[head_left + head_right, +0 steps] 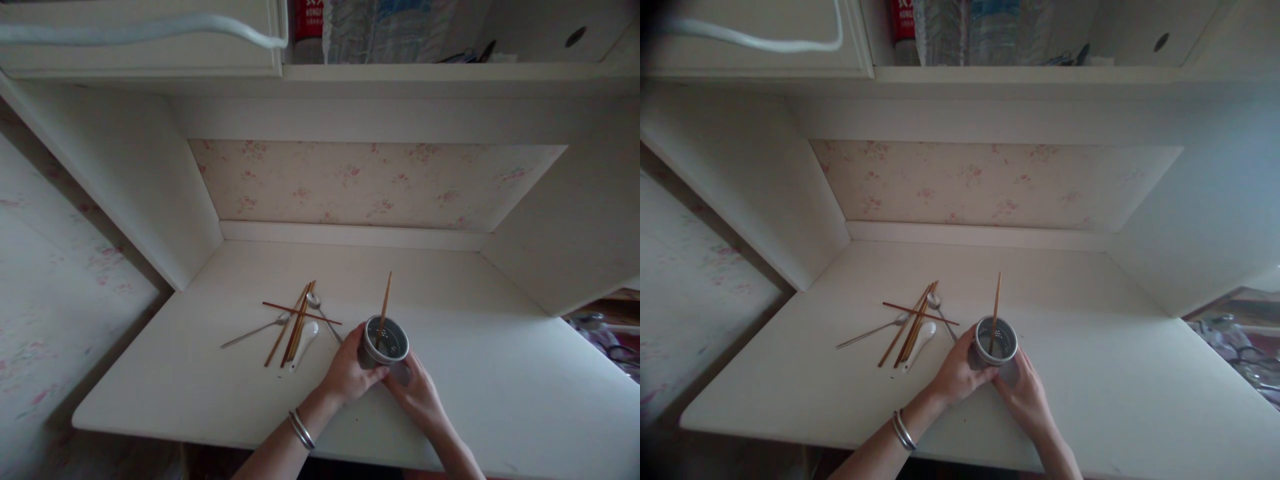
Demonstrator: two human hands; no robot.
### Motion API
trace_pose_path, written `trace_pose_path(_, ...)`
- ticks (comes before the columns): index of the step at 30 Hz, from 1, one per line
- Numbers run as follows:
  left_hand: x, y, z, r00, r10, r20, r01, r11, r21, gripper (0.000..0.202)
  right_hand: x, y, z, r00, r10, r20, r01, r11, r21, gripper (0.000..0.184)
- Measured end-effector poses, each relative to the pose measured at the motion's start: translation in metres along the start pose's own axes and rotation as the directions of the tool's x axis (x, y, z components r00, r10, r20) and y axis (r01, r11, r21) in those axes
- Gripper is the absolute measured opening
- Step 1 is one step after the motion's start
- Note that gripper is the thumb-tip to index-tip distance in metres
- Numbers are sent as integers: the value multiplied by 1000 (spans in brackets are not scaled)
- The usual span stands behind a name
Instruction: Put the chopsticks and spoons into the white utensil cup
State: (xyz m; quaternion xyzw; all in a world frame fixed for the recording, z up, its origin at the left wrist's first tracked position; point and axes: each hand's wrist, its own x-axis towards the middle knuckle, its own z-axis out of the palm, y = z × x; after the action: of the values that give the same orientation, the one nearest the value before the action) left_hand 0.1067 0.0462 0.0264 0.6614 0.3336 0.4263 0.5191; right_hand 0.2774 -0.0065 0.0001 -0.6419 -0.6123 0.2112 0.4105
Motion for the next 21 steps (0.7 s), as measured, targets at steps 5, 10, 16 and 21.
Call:
trace_pose_path(5, 2, -10, 2, 997, -56, -54, 59, 997, 51, 86, -11, -5, -5, 999, 48, -6, -49, 997, -67, 56)
trace_pose_path(10, 1, -10, 0, 996, -61, -64, 64, 997, 33, 82, -36, -15, -33, 937, 49, -346, -90, 991, -103, 47)
trace_pose_path(16, -1, 0, -1, 997, -40, -71, 46, 995, 90, 67, -44, -88, -23, 971, 23, -240, 1, 995, 101, 32)
trace_pose_path(21, -4, -3, 6, 978, -105, -179, 122, 989, 86, 44, 3, -155, 43, 958, -49, 282, -5, 982, 189, 36)
